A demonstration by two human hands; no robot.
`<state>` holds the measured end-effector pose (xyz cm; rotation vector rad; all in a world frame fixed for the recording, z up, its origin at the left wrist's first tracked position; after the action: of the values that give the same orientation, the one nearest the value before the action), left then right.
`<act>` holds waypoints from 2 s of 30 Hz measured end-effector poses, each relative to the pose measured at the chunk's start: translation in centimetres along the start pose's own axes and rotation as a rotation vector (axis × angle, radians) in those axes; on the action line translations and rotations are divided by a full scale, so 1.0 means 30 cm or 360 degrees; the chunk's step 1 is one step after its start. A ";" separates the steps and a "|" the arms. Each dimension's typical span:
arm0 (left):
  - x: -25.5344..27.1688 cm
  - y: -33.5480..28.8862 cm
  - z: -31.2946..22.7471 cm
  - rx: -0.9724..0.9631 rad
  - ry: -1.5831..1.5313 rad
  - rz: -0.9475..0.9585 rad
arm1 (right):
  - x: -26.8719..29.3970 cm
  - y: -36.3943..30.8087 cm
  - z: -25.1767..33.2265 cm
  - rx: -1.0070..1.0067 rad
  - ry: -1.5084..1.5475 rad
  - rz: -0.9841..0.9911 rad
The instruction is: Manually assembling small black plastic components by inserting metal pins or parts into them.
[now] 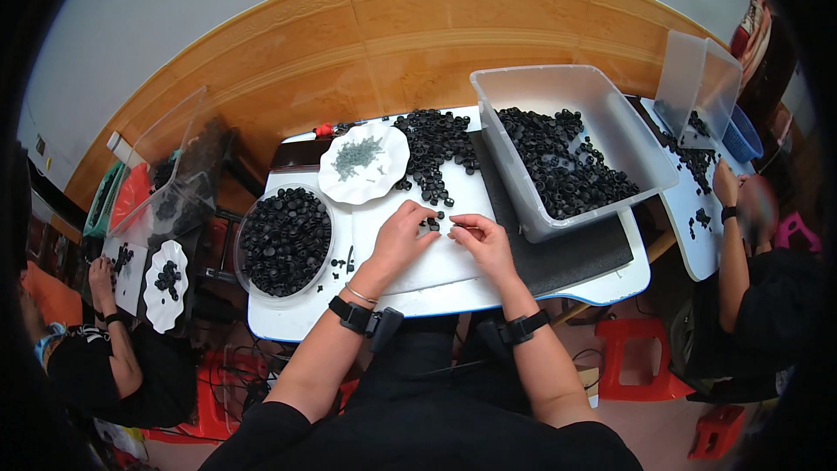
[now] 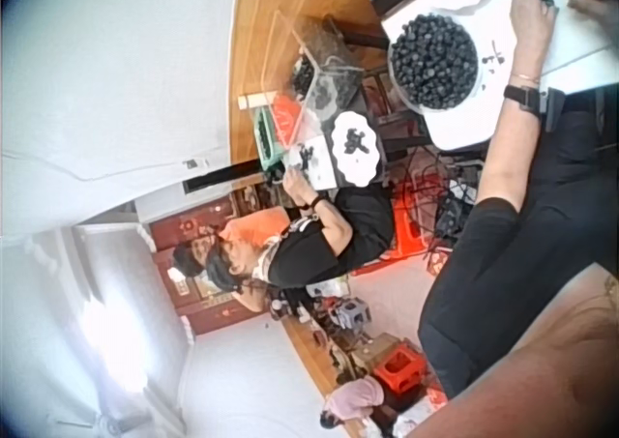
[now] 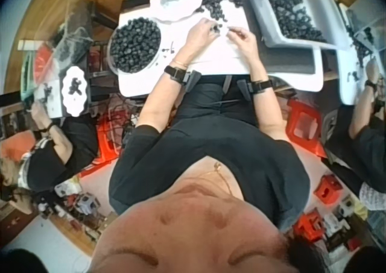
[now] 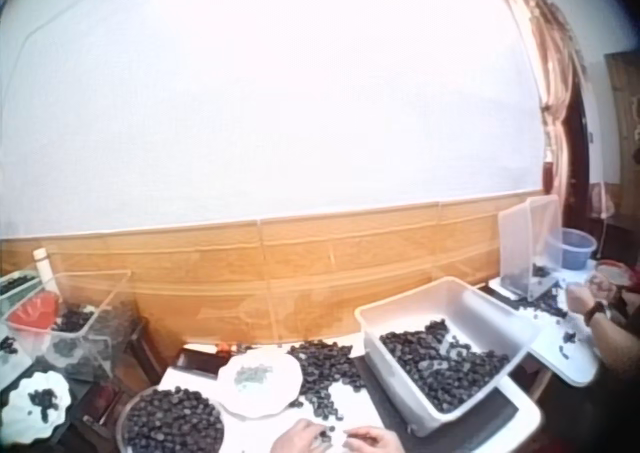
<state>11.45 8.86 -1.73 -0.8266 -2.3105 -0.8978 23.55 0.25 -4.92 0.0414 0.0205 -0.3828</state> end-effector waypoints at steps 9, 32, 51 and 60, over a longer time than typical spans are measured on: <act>0.001 -0.007 0.028 0.0153 -0.0194 0.0095 | 0.009 -0.014 0.018 0.0113 0.0021 -0.0104; 0.002 -0.104 0.000 0.0557 -0.1593 -0.0021 | 0.011 -0.025 0.019 0.0159 0.0117 -0.0100; 0.189 -0.177 -0.126 0.0172 -0.1273 -0.0183 | -0.172 -0.142 0.324 0.0688 -0.0532 0.0079; 0.181 -0.173 -0.128 0.0133 -0.1529 -0.0135 | -0.172 -0.149 0.333 0.0696 -0.0556 0.0098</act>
<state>5.11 4.87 2.15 -1.3308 -3.1738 -0.4541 17.20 -2.41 5.06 0.4054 -0.4095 -0.3231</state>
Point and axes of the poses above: each hand's wrist, its own y-axis towards the middle knuckle, its own x-axis out of the back of the hand, z = x × y, the point moved 7 cm from there along y, towards the middle knuckle, and after that the axes turned 5 degrees about -y, right-handed, at the moved point
